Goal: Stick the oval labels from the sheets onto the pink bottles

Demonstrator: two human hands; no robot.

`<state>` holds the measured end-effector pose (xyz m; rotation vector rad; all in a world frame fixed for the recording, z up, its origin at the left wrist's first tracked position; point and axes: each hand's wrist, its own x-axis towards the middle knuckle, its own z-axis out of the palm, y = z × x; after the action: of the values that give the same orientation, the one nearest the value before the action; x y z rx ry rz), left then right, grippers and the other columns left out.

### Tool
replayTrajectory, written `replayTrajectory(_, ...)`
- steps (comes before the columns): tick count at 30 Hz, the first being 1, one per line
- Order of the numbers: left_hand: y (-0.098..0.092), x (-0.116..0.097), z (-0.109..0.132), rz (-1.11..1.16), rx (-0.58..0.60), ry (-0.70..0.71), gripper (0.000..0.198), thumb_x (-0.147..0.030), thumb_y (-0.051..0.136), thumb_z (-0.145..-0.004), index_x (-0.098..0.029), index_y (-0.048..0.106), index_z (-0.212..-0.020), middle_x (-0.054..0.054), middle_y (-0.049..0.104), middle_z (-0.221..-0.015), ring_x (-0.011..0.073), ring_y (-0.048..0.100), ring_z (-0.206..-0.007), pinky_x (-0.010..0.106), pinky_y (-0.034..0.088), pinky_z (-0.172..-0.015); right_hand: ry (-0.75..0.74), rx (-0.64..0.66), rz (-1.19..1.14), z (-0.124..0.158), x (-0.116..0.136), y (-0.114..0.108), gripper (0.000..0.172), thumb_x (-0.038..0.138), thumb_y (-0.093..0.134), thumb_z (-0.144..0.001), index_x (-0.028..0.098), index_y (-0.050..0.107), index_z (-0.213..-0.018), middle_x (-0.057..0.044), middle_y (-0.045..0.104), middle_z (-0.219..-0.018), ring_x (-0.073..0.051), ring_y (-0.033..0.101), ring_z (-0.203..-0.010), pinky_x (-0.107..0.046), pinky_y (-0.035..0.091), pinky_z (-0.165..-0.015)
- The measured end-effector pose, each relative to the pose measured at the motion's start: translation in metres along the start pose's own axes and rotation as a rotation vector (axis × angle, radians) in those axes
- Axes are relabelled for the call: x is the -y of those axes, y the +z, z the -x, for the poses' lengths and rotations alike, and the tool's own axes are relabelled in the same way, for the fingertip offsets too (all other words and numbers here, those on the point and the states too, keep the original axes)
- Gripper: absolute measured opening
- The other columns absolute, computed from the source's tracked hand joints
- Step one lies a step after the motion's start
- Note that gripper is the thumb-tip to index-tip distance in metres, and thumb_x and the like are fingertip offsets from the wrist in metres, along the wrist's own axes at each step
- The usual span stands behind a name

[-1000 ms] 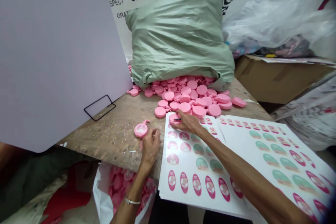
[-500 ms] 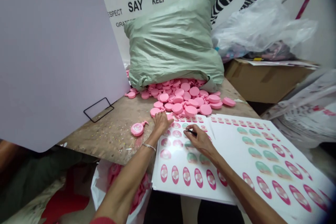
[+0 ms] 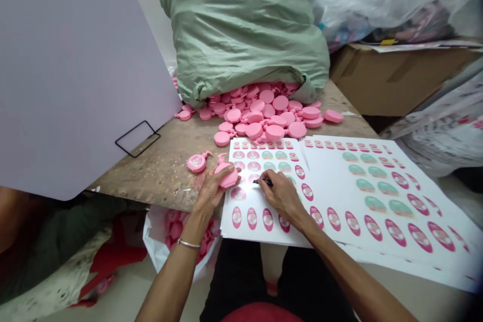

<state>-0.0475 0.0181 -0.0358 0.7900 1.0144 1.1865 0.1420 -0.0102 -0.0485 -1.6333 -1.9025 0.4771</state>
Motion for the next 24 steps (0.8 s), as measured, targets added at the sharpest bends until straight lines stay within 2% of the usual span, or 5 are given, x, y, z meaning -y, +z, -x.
replayTrajectory(2,-0.005,0.002,0.011,0.148,0.006,-0.094,0.048,-0.020,0.073,-0.071,-0.017,0.051,-0.114,0.009,0.070,-0.090,0.0209,0.069,-0.077,0.030,0.057,-0.063,-0.015,-0.002,0.011,0.004,0.003,0.003,0.011,0.029,0.049,-0.089,0.022,0.056,-0.084,-0.003,0.064,-0.080,-0.020,0.053,-0.077,-0.034,0.035,-0.073)
replayTrajectory(4,-0.009,0.003,0.015,0.181,0.006,-0.150,0.042,-0.020,0.069,-0.074,-0.013,0.053,-0.112,0.013,0.071,-0.089,0.0219,0.070,-0.075,0.030,0.057,-0.061,-0.048,0.006,0.038,0.008,0.006,0.008,0.010,0.028,0.050,-0.089,0.021,0.057,-0.086,-0.003,0.065,-0.081,-0.020,0.053,-0.078,-0.034,0.034,-0.074)
replayTrajectory(12,-0.006,0.008,-0.010,0.160,0.086,-0.109,0.036,-0.018,0.074,-0.069,-0.012,0.058,-0.101,0.011,0.071,-0.088,0.0208,0.070,-0.075,0.028,0.058,-0.061,-0.159,-0.103,0.249,0.013,0.010,0.037,0.013,0.027,0.050,-0.091,0.019,0.059,-0.087,-0.004,0.064,-0.080,-0.021,0.051,-0.079,-0.033,0.029,-0.071)
replayTrajectory(17,-0.002,0.018,-0.021,0.121,0.085,-0.138,0.031,-0.019,0.072,-0.071,-0.012,0.057,-0.098,0.008,0.068,-0.080,0.0203,0.070,-0.067,0.032,0.059,-0.062,-0.185,-0.065,0.237,0.013,0.005,0.036,0.015,0.026,0.047,-0.091,0.020,0.059,-0.084,-0.004,0.063,-0.077,-0.021,0.050,-0.079,-0.034,0.028,-0.072)
replayTrajectory(24,-0.002,0.021,-0.020,0.043,0.098,-0.086,0.032,-0.023,0.073,-0.072,-0.012,0.056,-0.097,0.009,0.068,-0.086,0.0191,0.070,-0.071,0.035,0.058,-0.073,-0.162,-0.014,0.136,0.008,0.002,0.035,0.011,0.029,0.054,-0.086,0.021,0.057,-0.078,-0.002,0.064,-0.075,-0.020,0.051,-0.077,-0.034,0.029,-0.072)
